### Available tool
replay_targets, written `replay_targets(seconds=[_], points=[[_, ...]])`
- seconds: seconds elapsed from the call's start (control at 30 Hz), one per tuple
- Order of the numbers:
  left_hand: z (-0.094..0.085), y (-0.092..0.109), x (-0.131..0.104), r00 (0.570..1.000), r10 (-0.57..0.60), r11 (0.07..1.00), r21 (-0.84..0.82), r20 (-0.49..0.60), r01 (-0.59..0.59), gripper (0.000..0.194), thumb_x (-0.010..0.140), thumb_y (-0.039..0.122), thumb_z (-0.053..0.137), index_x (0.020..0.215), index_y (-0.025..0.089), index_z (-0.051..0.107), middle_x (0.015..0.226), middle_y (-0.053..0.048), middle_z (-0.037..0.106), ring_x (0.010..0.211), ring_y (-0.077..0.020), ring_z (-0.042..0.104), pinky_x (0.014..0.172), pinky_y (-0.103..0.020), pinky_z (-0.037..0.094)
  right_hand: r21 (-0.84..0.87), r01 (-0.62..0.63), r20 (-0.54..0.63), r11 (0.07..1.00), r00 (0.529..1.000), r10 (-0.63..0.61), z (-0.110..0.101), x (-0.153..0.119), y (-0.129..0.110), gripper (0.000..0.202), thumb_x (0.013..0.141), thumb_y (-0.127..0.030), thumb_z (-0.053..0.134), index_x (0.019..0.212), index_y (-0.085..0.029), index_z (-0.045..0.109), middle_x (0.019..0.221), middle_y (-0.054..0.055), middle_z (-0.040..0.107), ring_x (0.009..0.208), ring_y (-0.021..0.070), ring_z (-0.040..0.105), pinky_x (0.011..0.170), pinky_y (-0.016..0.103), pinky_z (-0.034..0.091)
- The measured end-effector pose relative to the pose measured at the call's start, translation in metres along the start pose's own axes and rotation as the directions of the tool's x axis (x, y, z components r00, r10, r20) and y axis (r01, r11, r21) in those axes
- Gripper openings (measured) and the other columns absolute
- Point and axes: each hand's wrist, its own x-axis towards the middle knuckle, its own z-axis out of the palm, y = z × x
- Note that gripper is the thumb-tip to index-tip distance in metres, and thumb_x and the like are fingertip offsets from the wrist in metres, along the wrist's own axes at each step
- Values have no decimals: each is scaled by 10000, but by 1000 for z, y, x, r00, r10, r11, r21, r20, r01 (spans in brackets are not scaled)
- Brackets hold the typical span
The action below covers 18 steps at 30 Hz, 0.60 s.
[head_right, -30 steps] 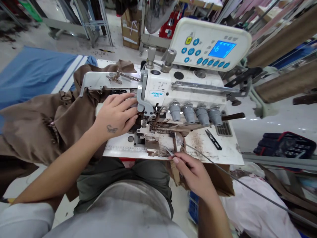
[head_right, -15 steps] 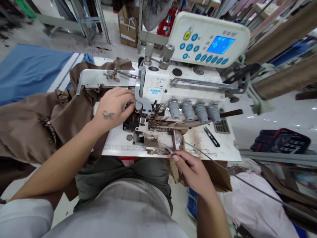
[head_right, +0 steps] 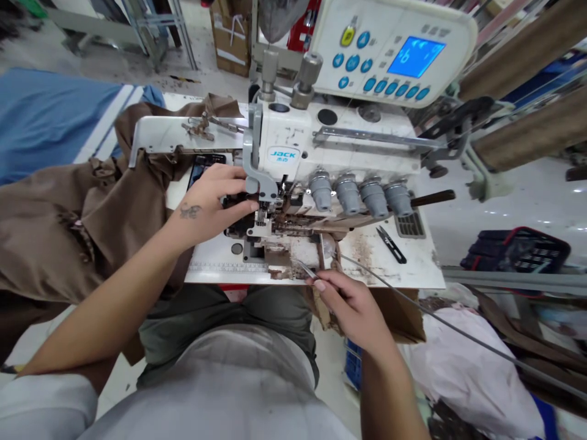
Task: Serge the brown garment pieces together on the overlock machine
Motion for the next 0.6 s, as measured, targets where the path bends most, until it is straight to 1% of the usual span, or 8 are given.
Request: replay_targets(seconds=[0.07,0.13,0.17,0.23,0.3,0.37,0.5,0.6], points=[[6,-5,3,1000,-28,999,-22,3,28,122,998,323,645,964,264,747,1222,-66,734,1186,-303,636,1065,-492,476,-3,6,-6,1000,1000,-6,0,-1,0,448,984,-600,671,1029,-172,793,603,-19,505,541,132,442,502,248,371],[6,-8,4,1000,-10,1000,0,19,10,148,1018,287,601,950,249,726,1188,-74,732,1153,-293,639,1048,-484,473,-6,13,-7,1000,1000,-14,-1,-2,1,451,989,-597,666,1031,-167,794,603,-17,507,544,133,446,504,249,375],[5,-9,4,1000,6,999,32,28,-7,159,1029,268,574,953,238,709,1183,-79,728,1130,-288,640,1031,-477,474,-5,14,-7,1000,1000,-14,-1,-2,1,455,991,-598,663,1035,-165,795,599,-17,504,542,134,444,503,251,373],[0,-8,3,999,21,988,155,37,-26,177,1050,245,518,981,222,680,1222,-99,715,1124,-295,629,998,-479,472,0,12,-7,1000,1000,-12,-2,-1,2,458,993,-599,661,1043,-165,797,594,-19,499,540,134,437,500,250,366],[-6,-4,-1,1000,8,949,314,20,-14,209,1069,234,460,1046,213,667,1301,-126,692,1176,-327,607,984,-506,458,4,11,-8,1000,1000,-11,-2,0,3,448,999,-590,657,1047,-168,799,598,-20,501,542,131,434,501,246,357],[-12,3,-6,1000,-5,904,427,2,4,264,1078,210,402,1135,208,660,1367,-150,665,1238,-362,587,994,-540,436,4,14,-3,1000,1000,-14,-2,1,4,432,1005,-578,657,1050,-172,800,613,-18,510,551,128,438,508,242,354],[-22,15,-16,999,-44,851,522,-28,52,327,1069,173,356,1234,192,638,1381,-195,645,1261,-411,573,997,-588,412,9,18,7,1000,1000,-18,-3,1,5,413,1003,-569,664,1053,-181,798,618,-25,505,547,121,427,504,236,342],[-26,18,-20,994,-77,829,549,-76,106,291,1066,187,392,1210,206,644,1312,-183,674,1232,-397,588,984,-571,424,9,18,6,1000,1000,-18,-3,1,5,417,1007,-570,656,1053,-179,795,610,-25,502,539,122,427,493,238,333]])
